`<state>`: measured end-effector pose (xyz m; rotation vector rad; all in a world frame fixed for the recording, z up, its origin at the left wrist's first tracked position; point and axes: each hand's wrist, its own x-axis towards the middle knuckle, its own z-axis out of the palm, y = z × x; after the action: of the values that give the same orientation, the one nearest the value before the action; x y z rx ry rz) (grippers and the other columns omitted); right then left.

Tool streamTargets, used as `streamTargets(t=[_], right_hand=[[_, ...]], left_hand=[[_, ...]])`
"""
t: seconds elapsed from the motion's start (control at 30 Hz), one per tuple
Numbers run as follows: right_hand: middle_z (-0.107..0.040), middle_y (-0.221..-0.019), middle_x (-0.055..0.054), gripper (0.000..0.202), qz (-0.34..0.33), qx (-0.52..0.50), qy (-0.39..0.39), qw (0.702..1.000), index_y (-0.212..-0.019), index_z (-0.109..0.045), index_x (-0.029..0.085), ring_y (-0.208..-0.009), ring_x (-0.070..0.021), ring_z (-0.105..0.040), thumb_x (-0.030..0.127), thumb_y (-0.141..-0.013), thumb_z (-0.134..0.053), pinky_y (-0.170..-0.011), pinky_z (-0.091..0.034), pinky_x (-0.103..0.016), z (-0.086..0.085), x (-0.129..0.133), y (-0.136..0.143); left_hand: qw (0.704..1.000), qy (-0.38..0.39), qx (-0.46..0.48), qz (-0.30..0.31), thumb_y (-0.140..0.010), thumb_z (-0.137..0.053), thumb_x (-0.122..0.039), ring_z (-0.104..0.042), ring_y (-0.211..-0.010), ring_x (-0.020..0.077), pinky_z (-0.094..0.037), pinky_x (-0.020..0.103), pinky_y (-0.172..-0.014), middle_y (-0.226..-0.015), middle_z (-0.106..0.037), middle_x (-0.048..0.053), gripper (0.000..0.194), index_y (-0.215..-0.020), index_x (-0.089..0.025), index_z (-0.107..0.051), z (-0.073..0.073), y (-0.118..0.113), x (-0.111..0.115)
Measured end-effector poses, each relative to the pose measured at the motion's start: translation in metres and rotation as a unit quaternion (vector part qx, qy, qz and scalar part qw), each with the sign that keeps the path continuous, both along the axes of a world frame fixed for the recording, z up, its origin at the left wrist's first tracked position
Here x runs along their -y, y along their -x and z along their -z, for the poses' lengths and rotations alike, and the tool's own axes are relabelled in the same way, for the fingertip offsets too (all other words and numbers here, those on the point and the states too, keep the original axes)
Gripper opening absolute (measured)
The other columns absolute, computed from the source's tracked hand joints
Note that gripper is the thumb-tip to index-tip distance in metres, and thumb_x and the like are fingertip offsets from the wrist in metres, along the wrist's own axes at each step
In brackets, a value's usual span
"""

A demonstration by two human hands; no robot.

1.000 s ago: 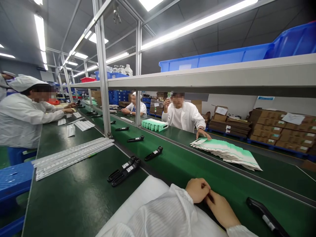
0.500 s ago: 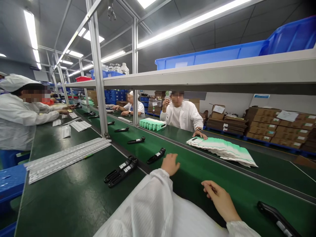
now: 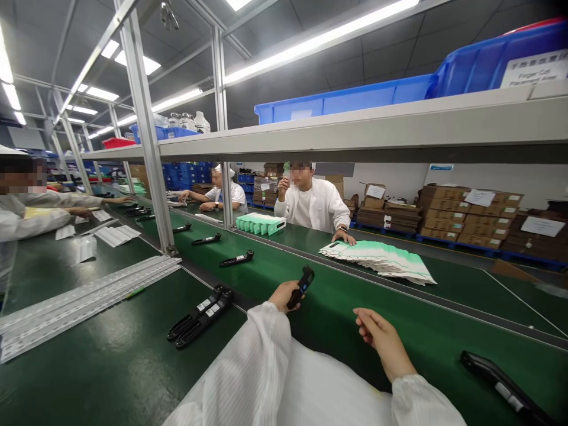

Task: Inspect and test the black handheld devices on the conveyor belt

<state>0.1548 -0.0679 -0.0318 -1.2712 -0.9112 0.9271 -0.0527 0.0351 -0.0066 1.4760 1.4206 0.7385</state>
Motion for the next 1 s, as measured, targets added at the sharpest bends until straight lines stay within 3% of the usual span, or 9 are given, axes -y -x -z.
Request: streamTargets(t=[0.1,0.23,0.3,0.43,0.57,0.63,0.77,0.87,1.0], right_hand=[[-0.057,-0.064,0.001,0.028,0.004,-0.052,0.002,0.999,-0.074,-0.068,0.021,-0.053,-0.0115,-0.049,0.046,-0.06,-0.067,-0.047,-0.038,-0.024,-0.005,0.001,0.0],[-0.057,-0.065,0.0,0.029,0.003,-0.081,0.0,0.997,-0.074,-0.068,0.021,-0.053,-0.0109,-0.049,0.045,-0.059,-0.068,-0.047,-0.039,-0.023,-0.012,0.002,-0.003],[-0.057,-0.066,0.0,0.029,-0.009,-0.082,0.002,0.997,-0.074,-0.068,0.021,-0.054,-0.0105,-0.049,0.045,-0.059,-0.069,-0.047,-0.039,-0.023,-0.016,0.003,-0.005],[-0.057,-0.066,0.001,0.031,-0.002,-0.086,0.002,0.996,-0.075,-0.068,0.021,-0.054,-0.0102,-0.049,0.046,-0.058,-0.069,-0.048,-0.039,-0.023,-0.019,0.004,-0.006],[-0.058,-0.067,0.001,0.03,-0.014,-0.089,0.007,0.996,-0.076,-0.068,0.021,-0.055,-0.0104,-0.05,0.045,-0.057,-0.07,-0.049,-0.039,-0.023,-0.023,0.006,-0.006],[-0.059,-0.067,0.001,0.03,-0.011,-0.089,0.007,0.996,-0.076,-0.068,0.022,-0.055,-0.011,-0.05,0.045,-0.057,-0.069,-0.049,-0.038,-0.023,-0.026,0.007,-0.004],[-0.061,-0.074,-0.001,0.034,-0.021,-0.107,-0.012,0.994,-0.082,-0.069,0.023,-0.061,-0.0136,-0.052,0.05,-0.061,-0.066,-0.052,-0.04,-0.025,-0.03,0.008,-0.001],[-0.064,-0.086,-0.003,0.042,-0.039,-0.132,-0.023,0.99,-0.09,-0.068,0.024,-0.071,-0.0161,-0.055,0.057,-0.068,-0.057,-0.059,-0.044,-0.026,-0.032,0.009,0.003],[-0.066,-0.098,-0.006,0.053,-0.066,-0.142,-0.044,0.987,-0.096,-0.067,0.022,-0.087,-0.0215,-0.058,0.064,-0.072,-0.047,-0.069,-0.046,-0.03,-0.035,0.012,0.009]], left_hand=[[0.983,0.057,0.164,0.065,-0.083,-0.024,-0.023,-0.058,-0.083,0.0136,-0.042,0.02,-0.056,-0.097,-0.06,0.009,0.037,-0.102,-0.014,-0.053,-0.006,-0.02,0.015],[0.865,0.194,0.454,0.089,-0.079,-0.036,-0.034,-0.052,-0.06,0.0095,-0.028,0.015,-0.039,-0.084,-0.058,0.007,0.033,-0.092,-0.011,-0.056,-0.009,-0.046,0.034],[0.837,0.222,0.489,0.105,-0.079,-0.041,-0.042,-0.05,-0.056,0.0087,-0.024,0.015,-0.036,-0.076,-0.057,0.005,0.038,-0.094,-0.011,-0.057,-0.01,-0.056,0.043],[0.821,0.234,0.507,0.117,-0.08,-0.041,-0.045,-0.05,-0.056,0.0092,-0.024,0.015,-0.036,-0.074,-0.056,0.005,0.042,-0.097,-0.01,-0.057,-0.015,-0.066,0.057],[0.826,0.219,0.507,0.116,-0.08,-0.037,-0.038,-0.049,-0.059,0.0095,-0.024,0.016,-0.039,-0.078,-0.056,0.007,0.036,-0.094,-0.011,-0.057,-0.018,-0.073,0.066],[0.858,0.18,0.472,0.098,-0.079,-0.037,-0.039,-0.048,-0.058,0.0099,-0.024,0.017,-0.04,-0.077,-0.056,0.006,0.034,-0.091,-0.012,-0.055,-0.017,-0.077,0.07],[0.954,-0.078,0.287,0.019,-0.075,-0.051,-0.035,-0.046,-0.06,0.0104,-0.033,0.02,-0.05,-0.075,-0.054,0.001,0.028,-0.096,-0.018,-0.051,-0.011,-0.083,0.076],[0.954,-0.239,0.181,0.015,-0.073,-0.056,-0.024,-0.052,-0.077,0.0142,-0.039,0.025,-0.07,-0.088,-0.057,0.003,0.036,-0.107,-0.02,-0.047,-0.011,-0.084,0.082],[0.949,-0.258,0.172,0.048,-0.072,-0.057,-0.019,-0.052,-0.097,0.0199,-0.039,0.03,-0.084,-0.106,-0.056,0.007,0.047,-0.117,-0.02,-0.043,-0.013,-0.085,0.09]])
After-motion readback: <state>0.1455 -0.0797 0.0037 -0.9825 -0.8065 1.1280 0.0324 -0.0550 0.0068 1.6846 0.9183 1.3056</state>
